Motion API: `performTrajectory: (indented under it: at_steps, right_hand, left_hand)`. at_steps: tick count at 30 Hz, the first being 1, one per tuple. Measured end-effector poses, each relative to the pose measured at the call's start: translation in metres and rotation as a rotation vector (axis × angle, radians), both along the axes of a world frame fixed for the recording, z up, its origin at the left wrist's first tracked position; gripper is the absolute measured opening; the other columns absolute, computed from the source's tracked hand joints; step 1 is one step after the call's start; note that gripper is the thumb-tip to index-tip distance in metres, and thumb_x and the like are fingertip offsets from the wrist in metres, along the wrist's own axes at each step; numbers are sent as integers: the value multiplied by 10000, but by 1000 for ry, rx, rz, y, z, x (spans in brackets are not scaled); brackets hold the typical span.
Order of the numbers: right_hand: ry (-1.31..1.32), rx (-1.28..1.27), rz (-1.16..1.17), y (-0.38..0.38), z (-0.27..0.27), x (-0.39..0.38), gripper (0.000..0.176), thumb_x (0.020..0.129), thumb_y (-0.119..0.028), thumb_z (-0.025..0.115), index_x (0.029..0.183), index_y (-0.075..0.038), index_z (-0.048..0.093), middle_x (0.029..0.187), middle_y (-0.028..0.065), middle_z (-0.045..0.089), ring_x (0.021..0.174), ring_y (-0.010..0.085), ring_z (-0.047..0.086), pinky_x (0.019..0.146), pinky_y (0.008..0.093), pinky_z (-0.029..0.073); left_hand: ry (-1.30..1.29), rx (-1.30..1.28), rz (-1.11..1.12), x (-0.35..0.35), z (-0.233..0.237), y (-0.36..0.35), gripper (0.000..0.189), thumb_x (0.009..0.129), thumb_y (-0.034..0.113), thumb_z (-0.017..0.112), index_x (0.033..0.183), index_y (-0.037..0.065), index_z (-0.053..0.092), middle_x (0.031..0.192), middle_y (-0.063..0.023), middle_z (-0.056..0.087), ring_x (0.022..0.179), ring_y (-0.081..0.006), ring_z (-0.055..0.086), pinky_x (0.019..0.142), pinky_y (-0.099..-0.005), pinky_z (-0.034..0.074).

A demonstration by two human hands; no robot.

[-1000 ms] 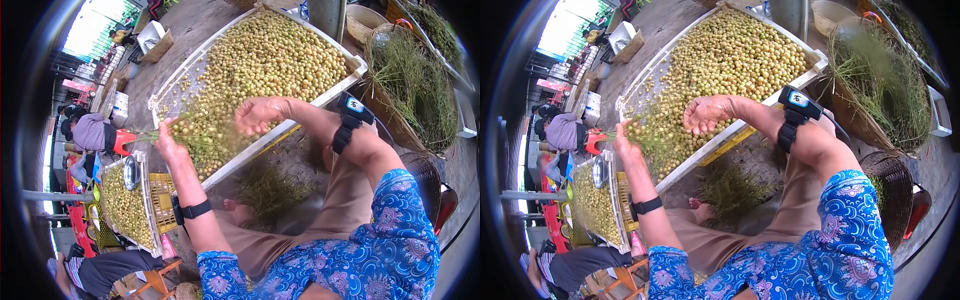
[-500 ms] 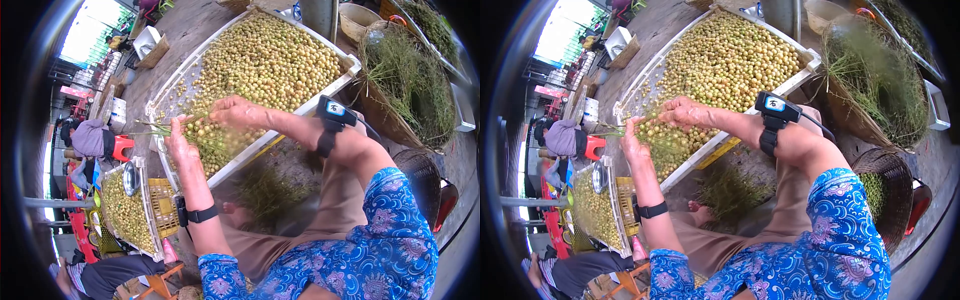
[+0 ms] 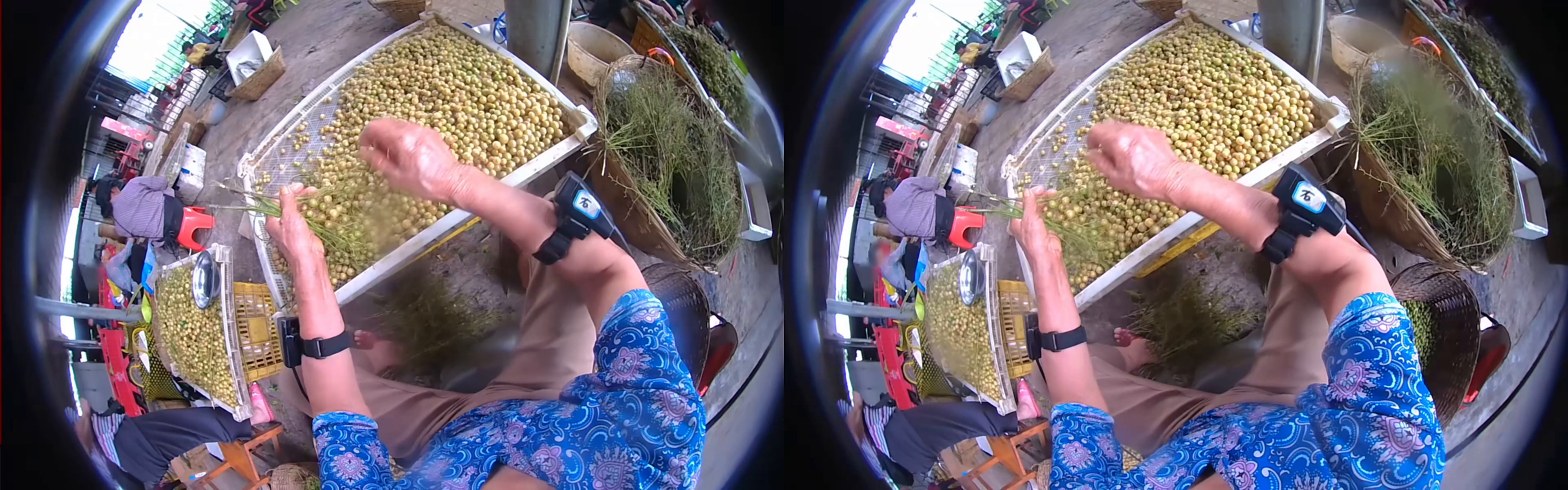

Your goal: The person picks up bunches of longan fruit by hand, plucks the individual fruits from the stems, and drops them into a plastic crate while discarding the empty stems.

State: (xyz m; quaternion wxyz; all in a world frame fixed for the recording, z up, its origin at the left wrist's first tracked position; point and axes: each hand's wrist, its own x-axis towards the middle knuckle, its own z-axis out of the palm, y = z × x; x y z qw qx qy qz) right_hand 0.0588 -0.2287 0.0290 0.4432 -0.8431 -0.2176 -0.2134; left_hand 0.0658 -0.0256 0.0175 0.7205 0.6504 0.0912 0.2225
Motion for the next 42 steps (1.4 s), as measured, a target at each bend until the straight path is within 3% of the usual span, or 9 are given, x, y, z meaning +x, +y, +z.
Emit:
performTrajectory:
  at_steps: [3, 10, 15, 18, 22, 26, 33, 39, 42]
  right_hand:
    - [146, -284, 34, 11, -10, -5, 229, 800, -286, 525, 855, -64, 523, 754, 140, 570, 724, 293, 570, 628, 395, 447]
    - [187, -104, 258, 5, -11, -3, 238, 793, -275, 532, 843, -42, 524, 747, 141, 569, 715, 312, 560, 620, 407, 425]
    - [141, -145, 222, 6, -18, 0, 158, 791, -193, 527, 832, -41, 527, 726, 142, 563, 694, 302, 553, 612, 396, 426]
    - [178, 42, 371, -1, -10, -5, 150, 805, -168, 496, 840, -28, 534, 725, 132, 577, 696, 234, 572, 622, 358, 435]
    - [287, 139, 324, -6, -16, -10, 143, 819, -134, 494, 898, -28, 549, 791, 75, 590, 745, 159, 550, 685, 295, 437]
    - [301, 350, 354, -11, -28, -7, 166, 747, -148, 553, 847, -15, 548, 736, 90, 590, 720, 168, 566, 664, 305, 443]
    - [130, -174, 91, -5, -5, -44, 290, 762, -270, 561, 952, -56, 512, 886, 114, 514, 853, 265, 522, 729, 375, 431]
    - [-4, -216, -91, 18, -6, -54, 163, 705, -176, 575, 794, -67, 494, 799, 110, 506, 723, 305, 551, 597, 404, 457]
    - [18, -186, -150, 18, -13, -45, 156, 691, -214, 567, 789, -93, 571, 789, 110, 561, 758, 294, 568, 593, 416, 468]
  left_hand:
    - [42, 11, -70, 0, 4, -11, 179, 841, 145, 500, 857, -28, 548, 790, -130, 585, 693, -197, 572, 622, -320, 487]
    - [19, -28, -125, 0, 9, -20, 193, 840, 163, 507, 847, -24, 557, 781, -114, 583, 697, -191, 562, 665, -319, 465]
    - [-9, 16, -172, -4, 6, -24, 206, 832, 188, 526, 820, -11, 575, 757, -115, 588, 697, -186, 560, 642, -316, 455]
    - [20, 15, -203, -3, 5, -20, 208, 826, 191, 536, 810, -11, 582, 741, -112, 592, 690, -184, 561, 632, -314, 456]
    - [29, -48, -202, -7, 14, -23, 204, 813, 220, 562, 828, 17, 575, 754, -125, 596, 686, -190, 558, 595, -310, 458]
    - [9, -30, -172, -9, 15, -19, 203, 819, 222, 554, 834, 21, 573, 758, -126, 592, 696, -191, 560, 589, -313, 474]
    - [29, -94, -199, -26, 25, -33, 218, 825, 196, 544, 799, -17, 583, 757, -108, 585, 681, -171, 554, 602, -306, 469]
    - [-85, -33, -136, -19, 0, -20, 145, 771, 151, 580, 781, 9, 606, 783, -72, 584, 706, -151, 539, 680, -301, 444]
    - [-56, 88, -294, -40, 5, -8, 196, 763, 222, 548, 837, 54, 615, 839, -68, 590, 796, -144, 519, 734, -321, 421]
